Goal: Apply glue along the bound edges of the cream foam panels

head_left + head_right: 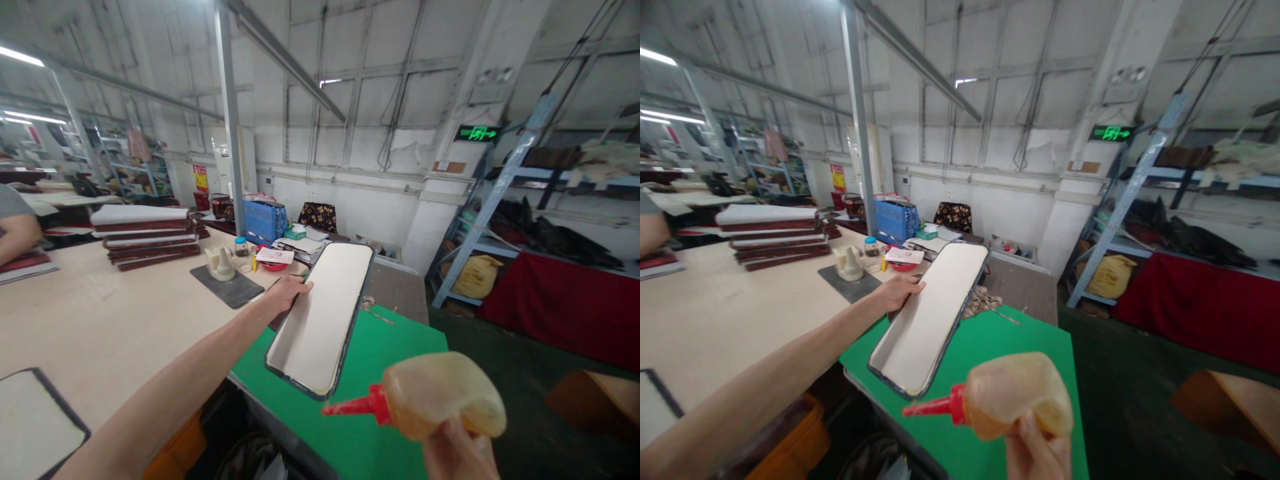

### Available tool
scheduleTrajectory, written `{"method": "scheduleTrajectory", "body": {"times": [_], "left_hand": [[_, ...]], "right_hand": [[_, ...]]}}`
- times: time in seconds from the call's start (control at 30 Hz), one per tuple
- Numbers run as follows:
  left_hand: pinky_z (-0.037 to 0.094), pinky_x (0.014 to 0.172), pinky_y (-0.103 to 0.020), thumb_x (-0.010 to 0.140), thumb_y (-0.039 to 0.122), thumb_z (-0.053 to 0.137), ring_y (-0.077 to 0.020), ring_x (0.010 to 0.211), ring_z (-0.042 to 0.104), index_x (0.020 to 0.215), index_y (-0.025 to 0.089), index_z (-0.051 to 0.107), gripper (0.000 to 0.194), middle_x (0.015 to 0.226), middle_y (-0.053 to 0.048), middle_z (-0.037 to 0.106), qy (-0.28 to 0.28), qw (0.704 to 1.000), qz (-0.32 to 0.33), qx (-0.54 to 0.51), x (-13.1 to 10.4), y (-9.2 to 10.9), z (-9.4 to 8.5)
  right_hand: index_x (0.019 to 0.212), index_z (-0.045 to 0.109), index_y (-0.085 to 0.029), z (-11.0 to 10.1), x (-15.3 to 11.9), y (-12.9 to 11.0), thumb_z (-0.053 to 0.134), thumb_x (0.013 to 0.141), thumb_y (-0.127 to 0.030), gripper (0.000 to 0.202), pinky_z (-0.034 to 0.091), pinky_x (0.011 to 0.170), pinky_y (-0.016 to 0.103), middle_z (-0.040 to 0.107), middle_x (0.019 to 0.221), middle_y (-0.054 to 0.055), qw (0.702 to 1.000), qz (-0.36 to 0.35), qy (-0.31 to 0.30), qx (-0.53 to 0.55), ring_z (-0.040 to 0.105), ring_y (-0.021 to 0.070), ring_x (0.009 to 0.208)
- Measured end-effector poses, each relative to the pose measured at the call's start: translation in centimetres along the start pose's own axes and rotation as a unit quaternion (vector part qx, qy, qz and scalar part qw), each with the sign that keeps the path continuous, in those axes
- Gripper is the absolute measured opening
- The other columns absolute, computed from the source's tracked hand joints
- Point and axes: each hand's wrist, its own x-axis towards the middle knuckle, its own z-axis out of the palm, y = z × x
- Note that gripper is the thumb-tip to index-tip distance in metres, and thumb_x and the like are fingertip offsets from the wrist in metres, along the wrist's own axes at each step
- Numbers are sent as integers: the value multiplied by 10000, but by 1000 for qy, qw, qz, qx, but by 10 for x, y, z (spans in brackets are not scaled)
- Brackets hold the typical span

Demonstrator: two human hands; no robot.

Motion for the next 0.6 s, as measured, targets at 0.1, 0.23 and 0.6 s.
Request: {"method": "scheduleTrajectory", "body": {"times": [0.1, 0.23, 0.6], "left_hand": [[458, 542, -291, 440, 305, 840, -184, 515, 610, 637, 121, 613, 352, 558, -43, 668, 13, 1000, 6, -1, -13, -13, 1], [444, 517, -266, 463, 345, 818, -186, 534, 623, 711, 108, 652, 380, 606, -55, 688, 14, 1000, 23, -2, -45, -27, 8], [467, 633, -269, 540, 209, 738, -203, 669, 657, 870, 107, 711, 347, 757, -78, 726, -67, 996, 46, -29, -93, -11, -1]], "right_hand": [[837, 675, -212, 27, 25, -14, 825, 568, -342, 334, 531, 714, 271, 687, 841, 30, 994, -94, 31, 36, 641, 177, 764], [829, 655, -188, 54, 72, -10, 844, 509, -280, 383, 504, 804, 298, 675, 846, 17, 986, -160, 33, 41, 618, 171, 828], [961, 618, -176, 65, 97, 31, 839, 529, -307, 503, 515, 805, 311, 658, 921, 41, 990, -136, 18, 35, 622, 188, 858]]}}
